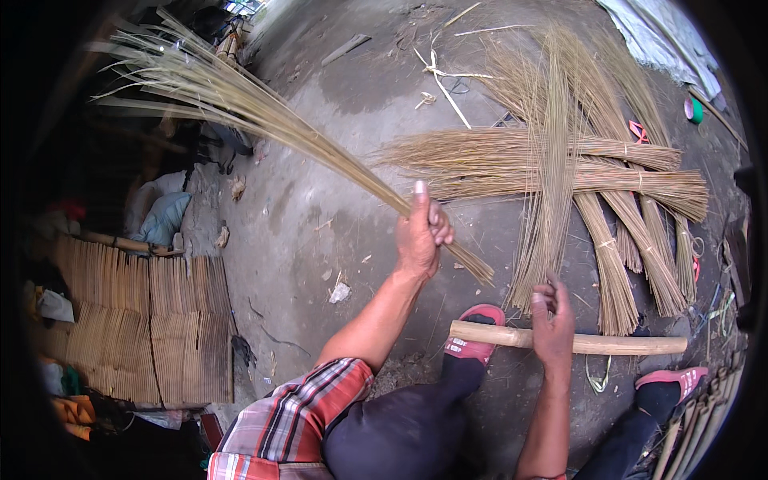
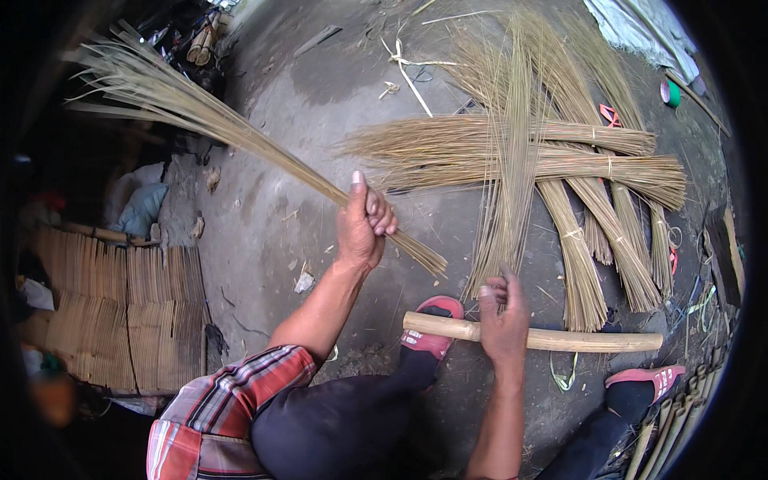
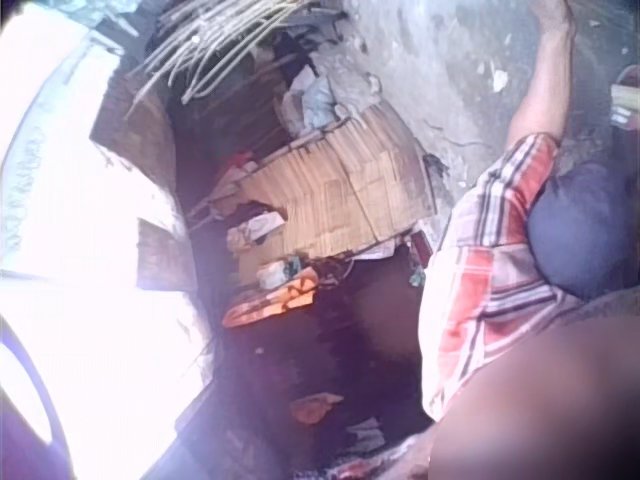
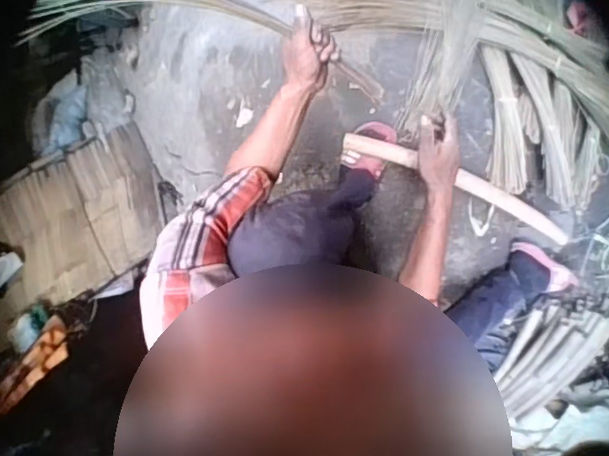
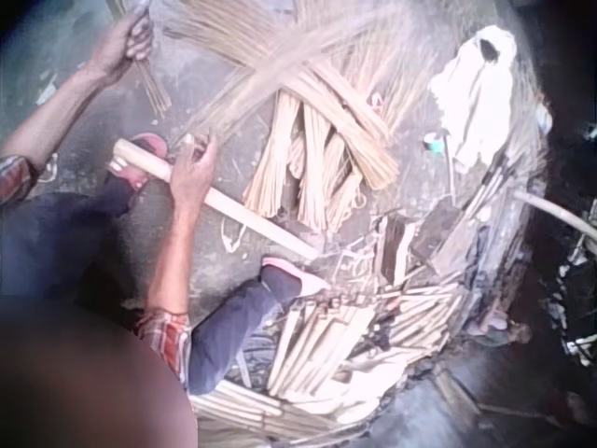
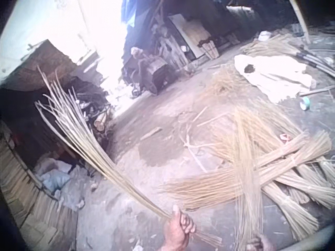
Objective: The person sits on the floor and assembles a broom by inserting a bundle of straw into a wooden handle, then secures it with a knife and a rubber band. The person repeats the process with another bundle.
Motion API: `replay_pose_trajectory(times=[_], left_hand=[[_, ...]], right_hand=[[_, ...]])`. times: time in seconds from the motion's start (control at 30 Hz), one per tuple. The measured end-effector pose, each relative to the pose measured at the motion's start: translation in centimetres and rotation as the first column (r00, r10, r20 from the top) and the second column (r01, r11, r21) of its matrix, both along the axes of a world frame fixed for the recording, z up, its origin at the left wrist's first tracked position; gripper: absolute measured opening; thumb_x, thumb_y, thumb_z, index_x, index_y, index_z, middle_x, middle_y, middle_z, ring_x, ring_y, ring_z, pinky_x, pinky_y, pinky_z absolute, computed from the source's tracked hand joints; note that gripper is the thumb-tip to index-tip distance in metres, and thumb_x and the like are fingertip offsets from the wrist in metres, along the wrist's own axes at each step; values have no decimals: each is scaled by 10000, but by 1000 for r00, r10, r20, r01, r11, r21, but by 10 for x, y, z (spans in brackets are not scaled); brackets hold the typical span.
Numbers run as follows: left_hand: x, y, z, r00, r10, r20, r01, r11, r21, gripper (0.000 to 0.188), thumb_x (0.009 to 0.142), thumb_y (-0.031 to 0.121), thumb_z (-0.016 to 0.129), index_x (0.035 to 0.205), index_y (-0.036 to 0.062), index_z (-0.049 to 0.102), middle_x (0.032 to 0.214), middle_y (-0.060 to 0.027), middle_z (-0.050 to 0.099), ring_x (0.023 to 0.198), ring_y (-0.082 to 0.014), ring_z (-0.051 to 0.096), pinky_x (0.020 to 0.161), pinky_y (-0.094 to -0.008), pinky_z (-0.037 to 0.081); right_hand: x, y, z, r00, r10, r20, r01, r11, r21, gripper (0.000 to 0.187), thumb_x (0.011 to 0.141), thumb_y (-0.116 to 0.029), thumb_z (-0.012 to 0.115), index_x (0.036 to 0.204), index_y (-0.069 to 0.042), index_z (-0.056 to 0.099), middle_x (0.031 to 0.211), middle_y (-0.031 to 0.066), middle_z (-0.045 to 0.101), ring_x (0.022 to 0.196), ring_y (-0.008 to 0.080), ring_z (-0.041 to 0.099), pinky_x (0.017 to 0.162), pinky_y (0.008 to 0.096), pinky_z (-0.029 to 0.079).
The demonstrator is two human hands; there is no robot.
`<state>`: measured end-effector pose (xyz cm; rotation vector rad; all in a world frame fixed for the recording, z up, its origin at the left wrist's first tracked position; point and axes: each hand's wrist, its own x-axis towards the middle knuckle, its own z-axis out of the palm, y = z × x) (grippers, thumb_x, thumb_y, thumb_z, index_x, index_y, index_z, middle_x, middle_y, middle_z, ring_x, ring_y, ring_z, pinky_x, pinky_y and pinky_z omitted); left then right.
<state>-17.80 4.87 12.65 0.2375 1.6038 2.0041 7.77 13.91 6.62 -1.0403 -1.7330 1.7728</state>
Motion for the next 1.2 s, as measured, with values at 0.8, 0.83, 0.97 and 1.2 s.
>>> replay_pose_trajectory(times=[0.8,0.83,0.97,1.2], left_hand=[[128,24,-35,821,-279,499,311,950,20,575,1090,604,536,746,154,437,643,14,420,611,-167,469,825,-440,544],[124,22,-33,791,-306,530,328,943,54,568,1088,601,543,752,154,444,638,17,416,606,-163,471,818,-436,542],[105,10,-32,734,-340,588,316,937,147,545,1082,585,571,766,152,471,614,22,414,586,-155,478,792,-410,530],[99,2,-41,651,-382,656,346,919,191,584,1071,574,596,679,173,435,585,19,413,522,-158,437,676,-350,491]], right_hand=[[-2,-33,10,798,45,601,-259,926,274,448,861,-122,777,1237,12,573,905,278,713,900,490,716,853,571,540],[-3,-34,9,837,110,537,-282,926,251,419,869,-110,760,1236,-1,590,936,281,717,929,497,712,835,570,543],[-3,-39,9,861,159,483,-327,900,288,332,901,-94,717,1221,-30,654,997,292,725,992,512,702,809,558,557],[-9,-37,29,815,254,521,-388,906,166,438,936,-172,742,1354,-68,665,1043,291,725,1032,496,695,862,527,567]])
